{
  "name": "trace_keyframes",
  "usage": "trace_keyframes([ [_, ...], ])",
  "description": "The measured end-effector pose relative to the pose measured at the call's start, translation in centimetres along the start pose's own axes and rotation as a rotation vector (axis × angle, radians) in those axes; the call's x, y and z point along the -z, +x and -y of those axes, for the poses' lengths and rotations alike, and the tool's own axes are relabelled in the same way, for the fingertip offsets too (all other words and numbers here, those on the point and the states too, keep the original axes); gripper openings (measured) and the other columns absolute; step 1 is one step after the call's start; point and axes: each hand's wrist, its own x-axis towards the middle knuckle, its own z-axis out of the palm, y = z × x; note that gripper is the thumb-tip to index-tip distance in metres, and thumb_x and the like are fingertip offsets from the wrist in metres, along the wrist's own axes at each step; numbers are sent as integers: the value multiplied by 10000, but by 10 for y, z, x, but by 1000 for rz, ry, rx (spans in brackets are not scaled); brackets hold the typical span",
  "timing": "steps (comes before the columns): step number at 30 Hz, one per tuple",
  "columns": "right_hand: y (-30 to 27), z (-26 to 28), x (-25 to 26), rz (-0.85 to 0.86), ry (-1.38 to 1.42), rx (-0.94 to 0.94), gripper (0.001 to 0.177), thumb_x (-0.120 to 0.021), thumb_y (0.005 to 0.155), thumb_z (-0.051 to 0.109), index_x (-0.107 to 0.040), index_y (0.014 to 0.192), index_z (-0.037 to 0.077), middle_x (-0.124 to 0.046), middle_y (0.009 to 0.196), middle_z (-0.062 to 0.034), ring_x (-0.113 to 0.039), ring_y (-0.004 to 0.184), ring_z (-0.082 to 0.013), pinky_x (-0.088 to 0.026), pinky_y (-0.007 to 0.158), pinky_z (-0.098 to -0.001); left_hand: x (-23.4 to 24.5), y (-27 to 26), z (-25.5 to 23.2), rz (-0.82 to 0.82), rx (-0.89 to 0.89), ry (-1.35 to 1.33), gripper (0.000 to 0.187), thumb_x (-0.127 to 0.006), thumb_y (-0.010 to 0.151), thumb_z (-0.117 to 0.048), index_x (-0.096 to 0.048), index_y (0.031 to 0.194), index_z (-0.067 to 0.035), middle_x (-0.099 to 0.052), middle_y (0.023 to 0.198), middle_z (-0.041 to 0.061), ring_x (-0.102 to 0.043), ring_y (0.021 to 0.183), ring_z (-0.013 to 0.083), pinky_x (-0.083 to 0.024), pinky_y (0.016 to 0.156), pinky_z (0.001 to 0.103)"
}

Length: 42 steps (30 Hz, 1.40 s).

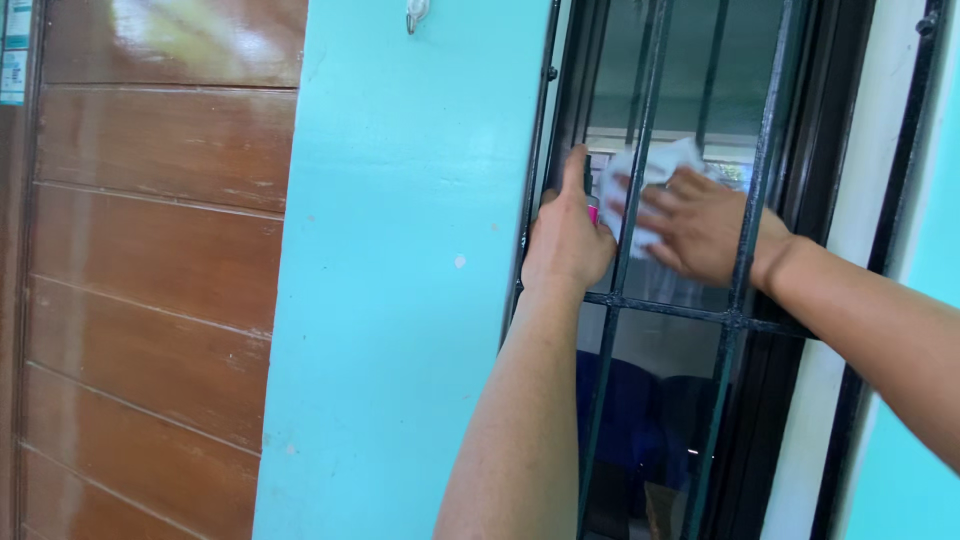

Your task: The person sprays a cleaning solution onto a window with metal bars and wipes the glass with a white cloth. The person repeatedly sprays and wipes different sections of the window throughout the clip.

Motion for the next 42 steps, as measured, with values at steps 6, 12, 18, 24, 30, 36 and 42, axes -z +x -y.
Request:
trace_keyframes([
  [6, 2, -2, 9, -188, -71, -413, 682, -411, 985, 465, -358, 1572, 122, -278, 1640, -197, -349, 1481, -388, -290, 1192, -510, -1, -5, -1, -32, -12, 9, 948, -699, 796, -51, -242, 1573, -345, -621, 1244, 227, -650, 1135, 435, -535, 922, 543],
  [12, -5, 24, 17, 320, -43, 73, 792, -439, 919, 484, -147, 1635, 309, -75, 1716, -47, -309, 1443, -322, -202, 1244, -489, 4, -6, -4, 16, 20, -10, 982, -736, 772, -75, -228, 1562, -361, -596, 1266, 219, -653, 1127, 431, -549, 890, 549],
  [18, -16, 5, 23, 118, 124, -484, 752, -467, 941, 388, -223, 1629, 207, -129, 1722, -128, -375, 1412, -430, -305, 1195, -483, 9, -13, -8, 8, 13, 15, 956, -674, 814, -14, -214, 1576, -363, -594, 1267, 214, -649, 1126, 438, -540, 919, 553],
  [24, -11, 18, 32, 265, -33, -125, 719, -476, 951, 469, -250, 1586, 217, -165, 1681, -108, -236, 1534, -371, -245, 1209, -481, 10, -10, -10, 17, 23, 28, 946, -693, 817, -34, -218, 1571, -350, -575, 1286, 222, -638, 1145, 436, -530, 916, 556],
  [30, 1, 15, 43, 180, 141, 24, 804, -547, 921, 364, -245, 1656, 244, -203, 1717, -83, -369, 1422, -369, -224, 1191, -514, 16, -11, -18, 58, 71, 33, 911, -657, 865, -43, -203, 1594, -348, -583, 1297, 220, -645, 1163, 409, -541, 918, 543],
  [36, 31, -12, 9, -309, 306, -425, 786, -640, 852, 364, -337, 1545, 154, -235, 1663, -173, -277, 1497, -382, -214, 1221, -499, 18, -14, -20, 107, 102, 70, 952, -661, 854, -12, -169, 1602, -334, -552, 1311, 211, -617, 1197, 403, -535, 956, 525],
  [42, 47, -30, 4, -288, 258, -389, 841, -652, 843, 347, -313, 1587, 148, -243, 1652, -179, -215, 1515, -393, -184, 1236, -508, 17, -10, -16, 98, 111, 49, 943, -650, 868, -15, -153, 1611, -312, -562, 1311, 191, -629, 1187, 379, -540, 947, 515],
])
